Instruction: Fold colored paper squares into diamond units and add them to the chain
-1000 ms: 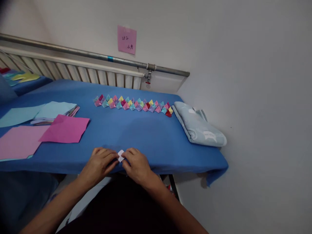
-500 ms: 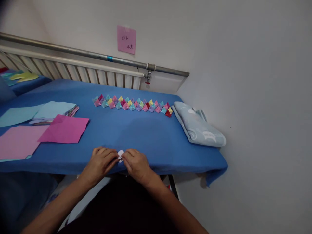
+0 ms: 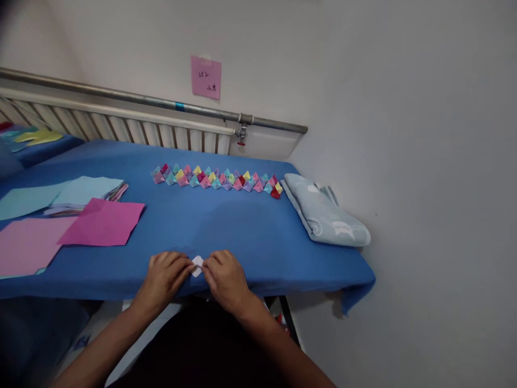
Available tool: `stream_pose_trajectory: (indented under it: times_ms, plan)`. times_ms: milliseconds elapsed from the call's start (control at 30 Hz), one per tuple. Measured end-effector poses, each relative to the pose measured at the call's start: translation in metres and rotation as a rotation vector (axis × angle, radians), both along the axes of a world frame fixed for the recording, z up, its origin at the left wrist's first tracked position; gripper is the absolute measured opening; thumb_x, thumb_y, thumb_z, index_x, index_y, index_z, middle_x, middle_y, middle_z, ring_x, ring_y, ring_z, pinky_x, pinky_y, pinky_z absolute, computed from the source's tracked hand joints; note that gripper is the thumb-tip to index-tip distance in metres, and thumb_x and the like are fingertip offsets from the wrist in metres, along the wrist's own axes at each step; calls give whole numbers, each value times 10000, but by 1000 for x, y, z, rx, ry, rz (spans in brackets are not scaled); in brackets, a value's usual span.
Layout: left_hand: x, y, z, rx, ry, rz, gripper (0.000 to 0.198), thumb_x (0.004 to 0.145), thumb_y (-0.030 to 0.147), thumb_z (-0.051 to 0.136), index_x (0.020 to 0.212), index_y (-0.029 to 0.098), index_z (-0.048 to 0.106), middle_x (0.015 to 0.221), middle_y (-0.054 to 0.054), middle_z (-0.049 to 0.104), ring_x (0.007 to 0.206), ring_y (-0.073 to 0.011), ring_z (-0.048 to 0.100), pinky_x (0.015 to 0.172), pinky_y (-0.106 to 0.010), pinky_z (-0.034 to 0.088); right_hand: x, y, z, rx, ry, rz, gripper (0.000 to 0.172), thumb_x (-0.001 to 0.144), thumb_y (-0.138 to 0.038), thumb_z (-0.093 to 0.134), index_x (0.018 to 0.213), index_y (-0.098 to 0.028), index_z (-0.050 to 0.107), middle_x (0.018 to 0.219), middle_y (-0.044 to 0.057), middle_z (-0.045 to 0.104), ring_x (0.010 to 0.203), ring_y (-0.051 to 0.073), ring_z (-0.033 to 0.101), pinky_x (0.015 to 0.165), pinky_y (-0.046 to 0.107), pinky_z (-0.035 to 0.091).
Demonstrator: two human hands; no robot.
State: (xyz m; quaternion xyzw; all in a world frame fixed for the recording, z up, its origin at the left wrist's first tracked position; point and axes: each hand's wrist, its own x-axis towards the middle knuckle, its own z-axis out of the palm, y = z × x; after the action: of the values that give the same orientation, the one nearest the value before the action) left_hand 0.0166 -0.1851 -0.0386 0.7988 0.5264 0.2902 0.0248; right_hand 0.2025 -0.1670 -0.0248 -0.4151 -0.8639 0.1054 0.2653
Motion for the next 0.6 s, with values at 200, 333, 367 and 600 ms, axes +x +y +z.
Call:
stream_pose_trajectory:
  times_ms: [200, 333, 367, 600]
  plan:
    - [6, -3, 5, -108, 21, 120, 251, 936, 341, 448, 865, 238, 667, 806, -21, 622, 816, -196, 525, 779, -369, 320, -9, 3, 5, -74, 24, -114, 116, 881, -173, 533, 771, -186, 568, 846, 32, 616, 818, 168, 519, 769, 310, 385]
    - [11, -1, 12, -231, 20, 198, 249, 921, 343, 466, 845, 230, 674, 819, -27, 637, 842, -210, 535, 786, -374, 320, -12, 4, 7, -99, 36, -132, 115, 857, -155, 547, 747, -187, 548, 843, 29, 614, 827, 166, 518, 783, 303, 376]
    - [12, 0, 15, -261, 19, 219, 245, 915, 338, 474, 832, 226, 675, 828, -28, 644, 853, -215, 539, 791, -376, 320, -12, 5, 7, -105, 34, -136, 120, 853, -156, 552, 738, -188, 543, 836, 27, 612, 821, 164, 516, 778, 300, 374]
    - [20, 4, 27, -370, 29, 326, 215, 881, 326, 513, 770, 210, 655, 831, -28, 660, 889, -238, 560, 782, -370, 327, -13, 8, 8, -129, 26, -167, 155, 846, -153, 559, 700, -185, 522, 798, 22, 590, 793, 159, 499, 760, 286, 368]
